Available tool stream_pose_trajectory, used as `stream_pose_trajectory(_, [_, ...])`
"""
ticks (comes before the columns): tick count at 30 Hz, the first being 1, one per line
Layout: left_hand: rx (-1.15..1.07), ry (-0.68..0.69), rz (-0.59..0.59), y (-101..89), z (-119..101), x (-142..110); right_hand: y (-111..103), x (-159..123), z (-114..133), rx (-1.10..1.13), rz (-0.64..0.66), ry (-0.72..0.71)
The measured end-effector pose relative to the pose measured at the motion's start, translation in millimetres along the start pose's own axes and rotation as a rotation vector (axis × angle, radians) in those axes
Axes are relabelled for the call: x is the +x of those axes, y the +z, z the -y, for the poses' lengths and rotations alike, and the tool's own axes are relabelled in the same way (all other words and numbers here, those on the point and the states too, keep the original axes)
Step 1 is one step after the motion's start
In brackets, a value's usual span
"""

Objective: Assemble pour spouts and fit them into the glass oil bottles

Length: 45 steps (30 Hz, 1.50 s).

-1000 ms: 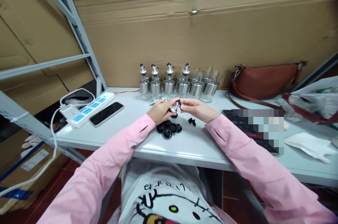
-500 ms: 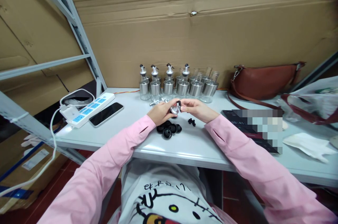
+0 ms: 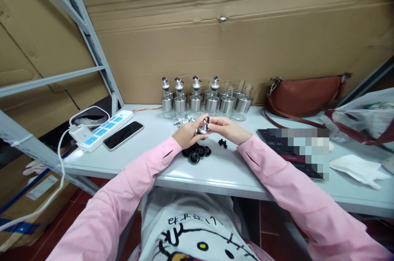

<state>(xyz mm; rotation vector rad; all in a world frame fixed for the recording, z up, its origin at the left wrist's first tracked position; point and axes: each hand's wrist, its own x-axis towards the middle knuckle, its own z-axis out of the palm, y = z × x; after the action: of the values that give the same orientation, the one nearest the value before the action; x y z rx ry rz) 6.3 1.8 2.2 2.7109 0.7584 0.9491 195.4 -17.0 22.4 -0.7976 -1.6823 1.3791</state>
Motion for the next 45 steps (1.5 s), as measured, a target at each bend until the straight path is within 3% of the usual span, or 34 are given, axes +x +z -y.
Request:
stream_pose_trajectory(5, [0.117, -0.017, -0.019, -4.2, -2.5, 1.8, -0.7, -1.2, 0.3, 0.139, -0.023, 0.050])
stream_pose_trajectory(11, [0.154, 0.026, -0.031, -3.2, -0.8, 1.7, 2.7, 1.5, 1.1, 0.039, -0.031, 0.008])
stream_pose_trajectory(13, [0.096, 0.023, -0.046, -1.2, 1.2, 1.6, 3.2, 2.8, 3.5, -0.037, -0.156, -0.068])
stream_pose_trajectory(19, [-0.048, -0.012, 0.021, -0.3, 1.3, 1.3, -10.7, 3.1, 22.8, -0.689, -0.896, -0.303])
stream_pose_trajectory(21, [-0.045, -0.015, 0.019, -1.1, 0.0, 1.0, -18.9, 4.9, 28.9, -0.850, -0.999, -0.335])
stream_pose_trajectory(26, [-0.007, -0.004, -0.002, -2.0, 0.1, -0.4, -42.6, 18.5, 28.2, -0.953, -0.999, -0.315])
stream_pose_trajectory(32, [0.015, 0.072, 0.086, -5.2, -4.4, -0.6, -57.1, 22.5, 19.9, -0.950, -1.025, -0.286])
stream_pose_trajectory(35, [0.020, 0.165, 0.152, -6.9, -12.4, -3.8, -56.3, 19.0, 19.9, -0.939, -1.037, -0.301])
stream_pose_trajectory(41, [0.105, 0.504, 0.296, -3.3, -21.6, -16.4, -64.6, 24.2, 18.4, -1.105, -0.991, -0.368])
stream_pose_trajectory(45, [0.109, 0.524, 0.285, 0.5, -18.8, -20.1, -76.4, 36.8, 16.3, -1.178, -0.935, -0.274])
